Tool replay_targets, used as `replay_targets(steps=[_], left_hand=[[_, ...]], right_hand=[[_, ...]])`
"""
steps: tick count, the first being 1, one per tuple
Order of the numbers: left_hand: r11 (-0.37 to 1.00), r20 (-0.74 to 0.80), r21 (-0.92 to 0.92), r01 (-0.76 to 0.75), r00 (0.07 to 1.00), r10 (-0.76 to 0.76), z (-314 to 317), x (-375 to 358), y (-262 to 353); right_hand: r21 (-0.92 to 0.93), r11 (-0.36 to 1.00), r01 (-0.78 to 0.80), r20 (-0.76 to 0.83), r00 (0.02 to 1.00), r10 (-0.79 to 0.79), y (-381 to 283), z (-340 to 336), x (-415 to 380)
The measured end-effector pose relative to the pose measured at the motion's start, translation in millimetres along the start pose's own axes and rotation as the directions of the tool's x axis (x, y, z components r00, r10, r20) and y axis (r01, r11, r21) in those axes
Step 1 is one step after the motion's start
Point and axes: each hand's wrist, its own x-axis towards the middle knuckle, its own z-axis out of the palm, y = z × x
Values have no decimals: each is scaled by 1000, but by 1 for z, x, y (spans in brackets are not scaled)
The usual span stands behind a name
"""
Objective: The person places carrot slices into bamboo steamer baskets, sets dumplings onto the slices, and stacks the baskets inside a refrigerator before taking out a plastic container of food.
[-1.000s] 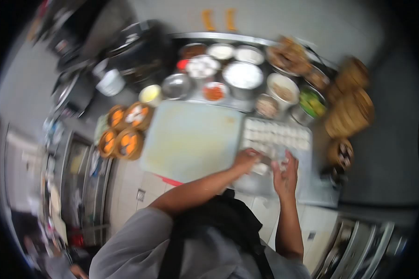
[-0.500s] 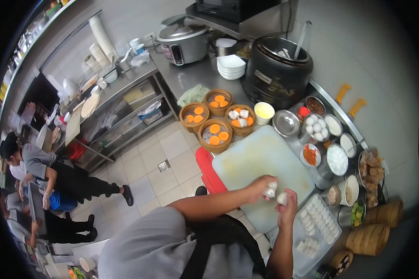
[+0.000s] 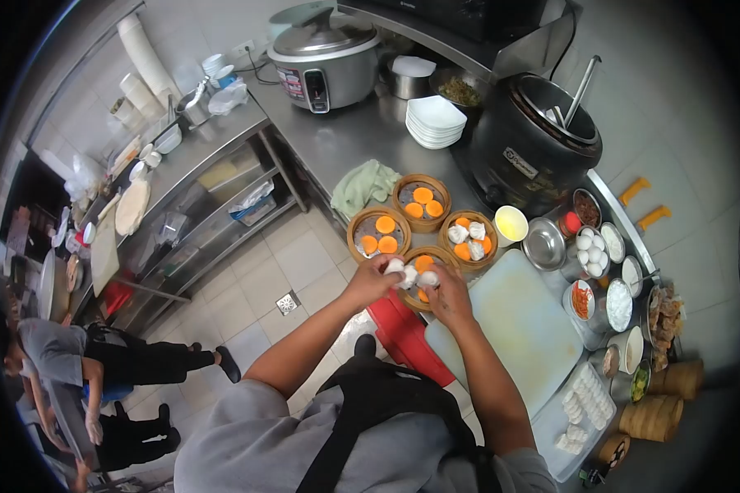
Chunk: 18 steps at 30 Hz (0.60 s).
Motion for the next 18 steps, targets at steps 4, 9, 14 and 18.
replay_targets(steps=[4,9,14,18], left_hand=[[989,230,124,-79,972,49,0,17,-10],[945,397,127,-302,888,230,22,4,-28],[987,448,83,-135,890,84,17,6,-24],[894,388,180,-410,865,318,11,25,-14]], right_hand=[[-11,1000,10,95,995,-9,-55,-33,-5],[137,957,-255,269,940,212,-52,-4,-16],[116,976,-184,179,970,162,-49,4,-23],[208,925,-319,97,948,305,-37,-1,-15]])
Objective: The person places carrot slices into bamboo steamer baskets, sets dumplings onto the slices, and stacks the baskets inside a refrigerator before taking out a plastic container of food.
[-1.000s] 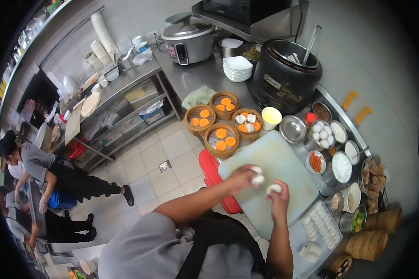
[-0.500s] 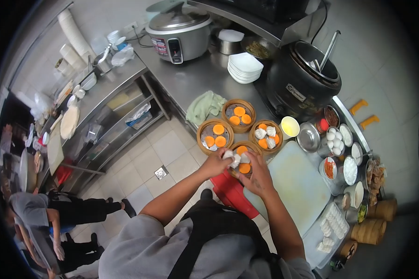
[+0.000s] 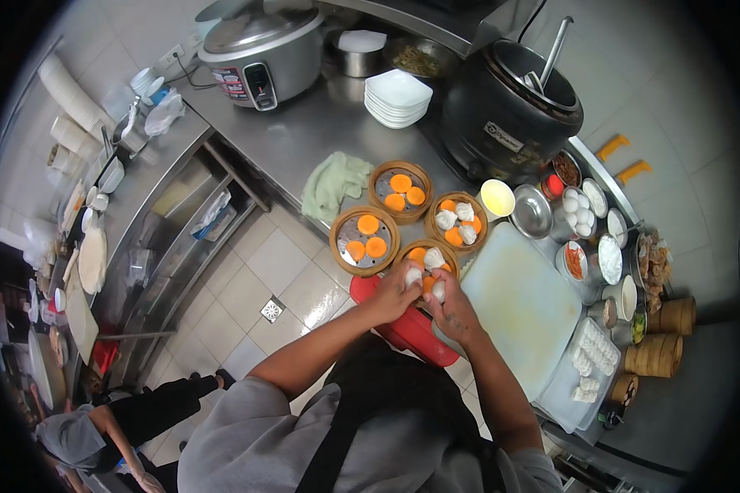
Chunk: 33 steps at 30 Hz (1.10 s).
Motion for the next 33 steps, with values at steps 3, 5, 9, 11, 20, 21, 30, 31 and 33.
replay_targets(steps=[3,5,9,11,20,21,30,31,33], left_hand=[[884,-52,401,-240,958,283,-7,15,9],[938,-16,309,-157,985,170,-5,17,16],[813,25,549,-194,976,216,6,16,4],[756,24,622,-203,970,240,14,14,-10],[578,-229,815,-49,888,398,63,7,13],[581,-214,812,-53,900,381,73,6,13],[815,-314,564,-130,879,358,183,8,46],[832,-256,534,-155,908,333,205,6,42],[868,-53,418,-268,947,318,269,1,64]], right_hand=[[-348,927,136,-97,979,-180,5,-8,8],[-446,893,55,-26,997,-75,1,-13,10],[-470,869,155,-88,971,-221,-3,-29,-3],[-424,898,120,-128,973,-191,1,-41,-19],[-248,948,-197,-511,859,45,92,-153,-193],[-196,936,-293,-554,820,141,103,-167,-217],[53,586,-809,-853,268,447,261,-277,-447],[0,570,-822,-862,289,416,273,-275,-452],[-51,552,-832,-872,306,381,287,-276,-463]])
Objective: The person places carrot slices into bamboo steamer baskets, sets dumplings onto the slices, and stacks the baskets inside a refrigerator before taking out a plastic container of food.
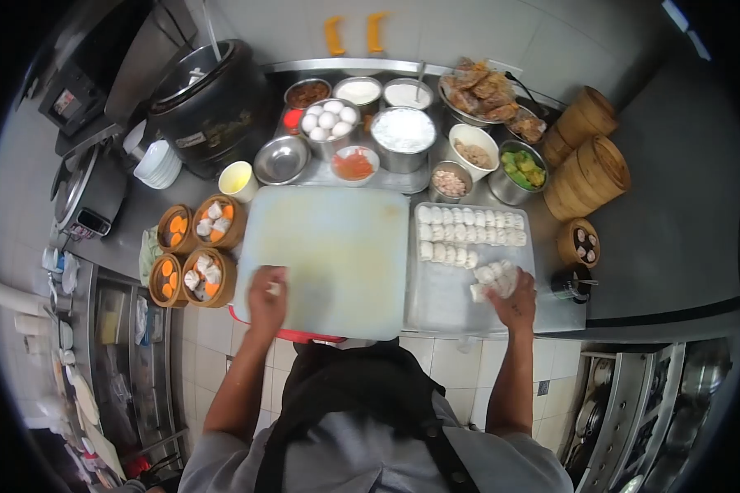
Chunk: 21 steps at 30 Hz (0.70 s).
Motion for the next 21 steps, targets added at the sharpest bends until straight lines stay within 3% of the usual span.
replay_targets(steps=[2,3,5,6,8,9,10,12,13,16,18,19,20,21], left_hand=[[990,216,-105,-94,970,115,47,-7,43],[982,318,-162,-94,937,143,68,-10,67],[950,486,-226,-215,820,301,105,-17,101],[940,564,-237,-247,752,340,125,-22,107],[948,715,-213,-236,624,316,151,-22,133],[954,780,-193,-228,555,290,166,-22,143],[956,779,-193,-223,558,287,182,-22,150],[911,761,-110,-397,556,334,211,-27,156],[916,762,-105,-388,560,324,221,-28,159],[892,778,-42,-451,545,312,242,-29,167],[877,775,-79,-475,524,353,248,-27,167],[895,725,-201,-398,554,409,261,-30,157],[891,659,-311,-330,601,452,275,-33,144],[903,681,-269,-334,597,424,275,-32,140]], right_hand=[[49,962,268,172,947,-272,-2,-5,4],[51,962,268,169,947,-273,-1,-13,11],[61,991,115,490,862,-130,-2,-29,20],[65,992,113,494,860,-130,1,-27,21],[-42,987,158,662,744,-91,3,-26,21],[-67,976,207,617,777,-122,-1,-27,12],[-69,975,211,620,775,-124,-4,-26,7],[74,975,210,489,844,-219,-8,-23,-4],[163,962,221,431,861,-271,-8,-18,-8],[204,951,232,437,848,-300,-15,-15,-16],[389,904,178,433,831,-349,-20,-15,-20],[470,868,161,441,809,-388,-25,-11,-21],[546,800,248,350,800,-487,-21,2,-24],[601,759,251,298,811,-504,-15,17,-25]])
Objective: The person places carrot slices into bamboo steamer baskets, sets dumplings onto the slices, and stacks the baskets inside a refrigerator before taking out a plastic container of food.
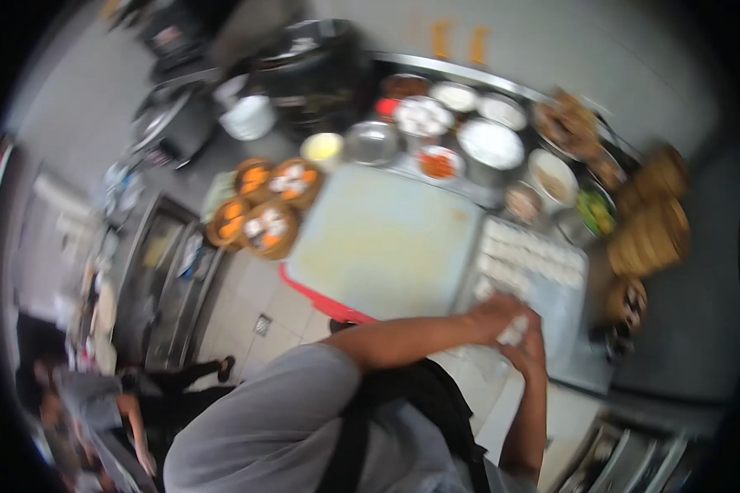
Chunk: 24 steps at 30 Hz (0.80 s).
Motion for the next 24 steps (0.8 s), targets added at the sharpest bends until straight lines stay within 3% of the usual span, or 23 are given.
replay_targets(steps=[1,2,3,4,7,11,13,14,15,16,17,18,19,20,21,23,24], left_hand=[[999,16,27,30,999,-31,0,-1,-3],[997,33,36,61,998,-62,2,0,-5],[996,53,37,79,995,-81,7,0,-8],[997,5,74,32,999,-33,18,-1,-16],[987,31,158,-17,999,12,8,-7,-13],[969,121,237,68,988,-99,-15,-3,-6],[953,131,288,93,982,-136,-24,2,-2],[971,8,218,93,995,-97,-21,4,-1],[986,-115,145,85,991,-69,-20,4,-1],[971,-16,-159,180,983,-185,-48,2,7],[970,-25,-158,186,981,-193,-68,-7,12],[882,-95,-426,202,959,-266,-84,-19,18],[731,-144,-660,173,926,-349,-95,-31,20],[786,-252,-612,91,919,-302,-97,-44,11],[790,-265,-607,86,916,-303,-97,-57,-6],[894,-513,-446,30,811,-283,-110,-87,-38],[859,-560,-508,61,735,-383,-129,-109,-39]], right_hand=[[101,995,6,9,1000,-7,3,4,0],[309,945,-110,107,991,80,0,4,4],[284,954,-94,98,993,69,-9,3,5],[388,920,-52,48,998,36,-1,8,4],[210,962,-175,222,967,127,-11,-8,11],[284,918,-276,237,948,211,-8,-33,10],[412,815,-408,50,903,427,-26,-38,12],[435,815,-381,-18,902,432,-18,-36,13],[425,823,-375,-7,908,418,-29,-35,20],[374,854,-361,-4,921,391,-50,-33,24],[325,880,-345,-1,931,365,-72,-28,28],[286,902,-324,91,946,311,-93,-22,35],[315,932,-177,52,984,169,-92,-1,43],[264,964,-39,23,999,34,-94,19,53],[208,973,104,1,994,-106,-116,41,67],[158,924,349,-46,937,-347,-154,83,93],[165,939,302,-13,952,-304,-164,106,103]])
